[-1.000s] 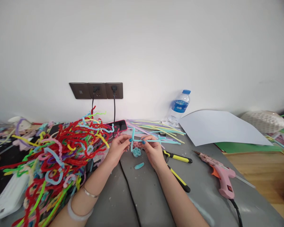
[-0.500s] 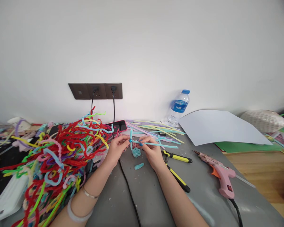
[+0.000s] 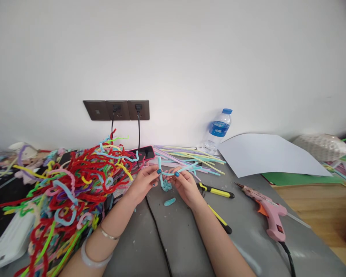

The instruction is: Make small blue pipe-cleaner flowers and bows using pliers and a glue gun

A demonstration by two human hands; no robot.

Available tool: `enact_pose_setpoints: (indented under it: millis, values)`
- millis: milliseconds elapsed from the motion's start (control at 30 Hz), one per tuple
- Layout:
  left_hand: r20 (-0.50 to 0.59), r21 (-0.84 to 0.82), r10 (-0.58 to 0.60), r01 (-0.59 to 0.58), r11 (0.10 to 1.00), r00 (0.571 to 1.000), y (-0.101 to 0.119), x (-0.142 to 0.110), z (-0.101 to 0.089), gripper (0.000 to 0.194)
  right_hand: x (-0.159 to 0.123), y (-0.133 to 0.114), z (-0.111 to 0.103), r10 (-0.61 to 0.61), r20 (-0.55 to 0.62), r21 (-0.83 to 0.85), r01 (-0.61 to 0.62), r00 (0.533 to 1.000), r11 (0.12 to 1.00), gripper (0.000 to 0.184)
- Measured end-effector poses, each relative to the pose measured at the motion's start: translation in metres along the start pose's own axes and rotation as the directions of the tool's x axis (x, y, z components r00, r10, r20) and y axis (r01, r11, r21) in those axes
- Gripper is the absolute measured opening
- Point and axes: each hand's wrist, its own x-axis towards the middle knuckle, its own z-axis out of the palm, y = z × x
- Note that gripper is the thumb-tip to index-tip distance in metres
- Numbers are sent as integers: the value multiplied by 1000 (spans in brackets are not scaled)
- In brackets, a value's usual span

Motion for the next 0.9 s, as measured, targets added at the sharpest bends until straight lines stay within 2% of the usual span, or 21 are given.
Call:
enact_pose_setpoints:
  millis: [167, 300, 567, 900]
  values:
    - [66, -79, -38, 43, 996, 997, -3, 2, -2, 34, -2, -4, 1, 47, 48, 38, -49, 998, 998, 28]
    - [36, -109, -23, 26, 994, 999, -4, 3, -2, 35, -2, -8, 3, 57, 60, 79, -62, 997, 995, 27]
    - [11, -34, -9, 9, 999, 1000, -1, 0, 3, 39, -1, -5, 1, 65, 59, 123, -72, 996, 990, 25]
    - [-27, -78, -11, 9, 997, 1000, -3, 1, 1, 37, -1, -6, 0, 54, 75, 144, -65, 996, 988, 24]
